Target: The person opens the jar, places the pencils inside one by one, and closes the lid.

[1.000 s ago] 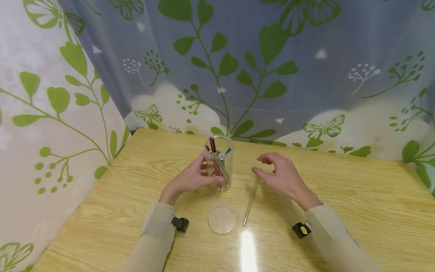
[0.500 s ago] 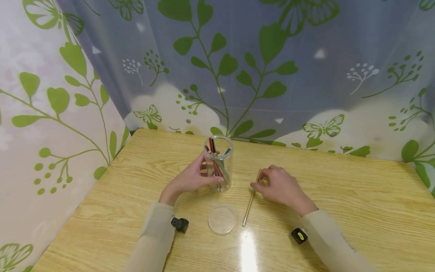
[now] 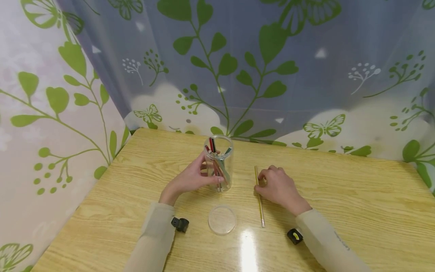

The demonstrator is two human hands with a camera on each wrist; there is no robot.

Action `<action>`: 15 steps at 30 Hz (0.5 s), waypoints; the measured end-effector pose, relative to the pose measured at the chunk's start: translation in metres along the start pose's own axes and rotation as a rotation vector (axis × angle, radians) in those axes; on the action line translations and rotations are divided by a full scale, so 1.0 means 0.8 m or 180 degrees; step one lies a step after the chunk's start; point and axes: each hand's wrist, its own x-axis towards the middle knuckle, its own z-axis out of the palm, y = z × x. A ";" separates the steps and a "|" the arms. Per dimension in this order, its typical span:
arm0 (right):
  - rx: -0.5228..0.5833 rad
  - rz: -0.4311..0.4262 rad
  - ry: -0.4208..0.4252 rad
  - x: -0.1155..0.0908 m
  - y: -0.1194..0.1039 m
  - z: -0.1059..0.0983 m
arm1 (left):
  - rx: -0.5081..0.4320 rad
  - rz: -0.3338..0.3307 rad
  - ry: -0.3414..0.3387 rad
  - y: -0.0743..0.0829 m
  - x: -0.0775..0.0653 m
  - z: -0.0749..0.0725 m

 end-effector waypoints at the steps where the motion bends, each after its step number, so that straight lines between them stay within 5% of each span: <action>1: 0.0099 0.0038 -0.0026 0.000 0.001 0.000 | -0.0001 -0.0002 -0.0002 0.000 0.000 0.000; 15: 0.0781 0.0391 -0.0259 -0.002 0.002 -0.003 | 0.0025 -0.0022 -0.0008 0.001 -0.001 0.000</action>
